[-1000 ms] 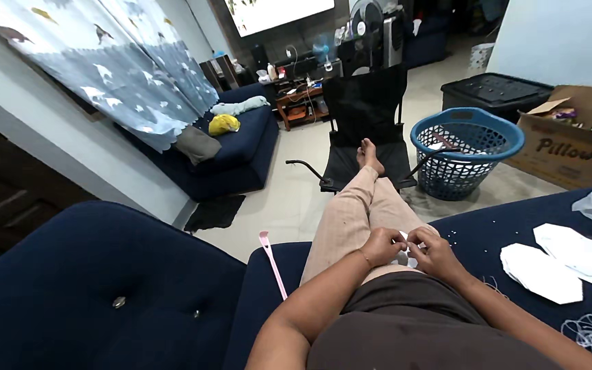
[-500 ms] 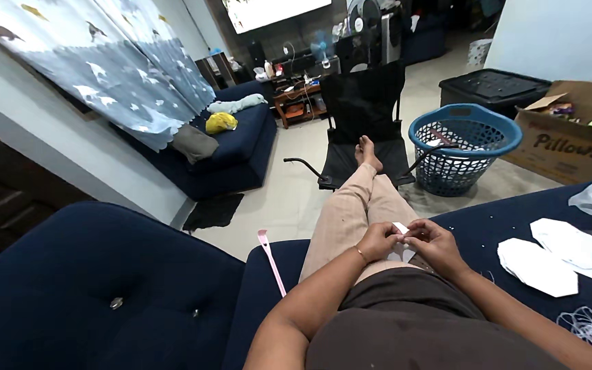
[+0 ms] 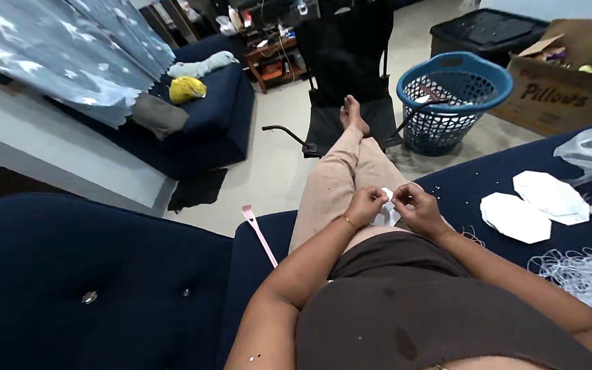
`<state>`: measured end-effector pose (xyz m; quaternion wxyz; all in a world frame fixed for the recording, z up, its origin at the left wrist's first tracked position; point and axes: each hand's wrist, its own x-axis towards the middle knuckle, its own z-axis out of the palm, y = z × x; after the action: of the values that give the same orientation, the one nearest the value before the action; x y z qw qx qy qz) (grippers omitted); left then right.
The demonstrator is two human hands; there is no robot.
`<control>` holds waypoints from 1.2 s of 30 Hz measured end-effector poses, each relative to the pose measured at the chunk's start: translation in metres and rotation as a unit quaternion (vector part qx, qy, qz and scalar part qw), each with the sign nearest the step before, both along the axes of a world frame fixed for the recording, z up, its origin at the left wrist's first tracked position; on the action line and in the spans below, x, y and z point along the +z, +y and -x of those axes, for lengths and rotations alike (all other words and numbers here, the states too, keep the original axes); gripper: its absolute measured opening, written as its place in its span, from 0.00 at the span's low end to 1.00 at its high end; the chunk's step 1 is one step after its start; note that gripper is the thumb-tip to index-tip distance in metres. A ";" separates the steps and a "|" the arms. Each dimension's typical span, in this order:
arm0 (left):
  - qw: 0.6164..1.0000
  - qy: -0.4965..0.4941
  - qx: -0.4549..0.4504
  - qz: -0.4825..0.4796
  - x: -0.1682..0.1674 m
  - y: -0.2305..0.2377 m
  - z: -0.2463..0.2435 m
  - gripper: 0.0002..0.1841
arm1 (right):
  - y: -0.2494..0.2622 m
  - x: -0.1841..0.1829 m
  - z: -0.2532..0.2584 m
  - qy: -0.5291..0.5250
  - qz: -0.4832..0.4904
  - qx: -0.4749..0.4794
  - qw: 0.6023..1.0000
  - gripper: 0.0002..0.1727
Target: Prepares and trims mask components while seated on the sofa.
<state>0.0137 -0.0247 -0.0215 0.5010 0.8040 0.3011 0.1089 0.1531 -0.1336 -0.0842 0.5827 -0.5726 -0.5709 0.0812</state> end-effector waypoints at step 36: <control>0.985 -0.160 -0.061 0.029 -0.007 0.005 0.009 0.06 | -0.001 0.005 -0.001 0.089 -0.021 0.062 0.994 0.06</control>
<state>0.0045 -0.0199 -0.0288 0.5716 0.7783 0.1703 0.1965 0.1538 -0.1347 -0.0790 0.6371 -0.5141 -0.5527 0.1559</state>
